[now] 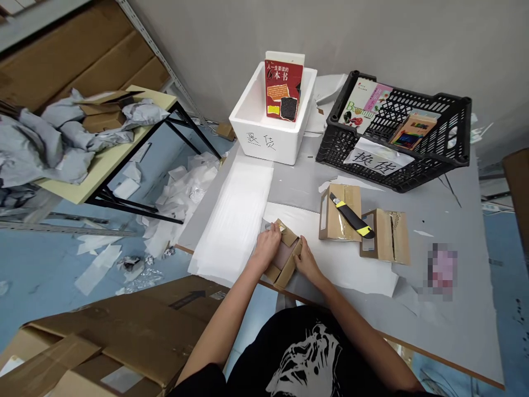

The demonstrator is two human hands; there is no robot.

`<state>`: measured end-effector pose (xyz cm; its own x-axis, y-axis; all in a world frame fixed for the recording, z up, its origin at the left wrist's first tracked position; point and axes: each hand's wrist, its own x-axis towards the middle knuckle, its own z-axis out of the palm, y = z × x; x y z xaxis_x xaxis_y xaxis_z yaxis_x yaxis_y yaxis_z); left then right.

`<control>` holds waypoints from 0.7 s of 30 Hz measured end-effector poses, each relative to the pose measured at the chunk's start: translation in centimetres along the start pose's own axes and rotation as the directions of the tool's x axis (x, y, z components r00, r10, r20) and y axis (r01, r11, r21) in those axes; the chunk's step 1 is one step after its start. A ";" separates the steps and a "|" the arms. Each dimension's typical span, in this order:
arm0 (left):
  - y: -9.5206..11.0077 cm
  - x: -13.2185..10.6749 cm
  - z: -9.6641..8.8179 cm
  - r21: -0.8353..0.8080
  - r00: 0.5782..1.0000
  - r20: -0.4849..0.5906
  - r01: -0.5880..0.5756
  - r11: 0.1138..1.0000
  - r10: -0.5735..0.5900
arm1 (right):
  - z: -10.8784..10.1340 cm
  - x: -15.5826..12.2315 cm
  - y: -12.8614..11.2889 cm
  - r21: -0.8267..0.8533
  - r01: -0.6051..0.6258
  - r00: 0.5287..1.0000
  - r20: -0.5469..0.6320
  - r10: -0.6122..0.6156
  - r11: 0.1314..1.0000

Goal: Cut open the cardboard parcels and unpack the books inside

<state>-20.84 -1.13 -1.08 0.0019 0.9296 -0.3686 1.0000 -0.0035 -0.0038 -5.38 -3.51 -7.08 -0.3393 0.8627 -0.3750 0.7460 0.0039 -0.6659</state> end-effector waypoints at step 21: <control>-6.1 0.7 1.4 -0.417 1.000 0.009 0.023 0.909 -0.021 | 0.5 0.3 0.9 0.037 -0.110 0.988 -0.104 0.113 0.993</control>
<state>-26.99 -1.00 -2.66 -0.0196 0.9260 -0.3769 0.9106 0.1722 0.3757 -5.12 -3.47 -8.07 -0.1912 0.9054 -0.3791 0.7571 -0.1098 -0.6440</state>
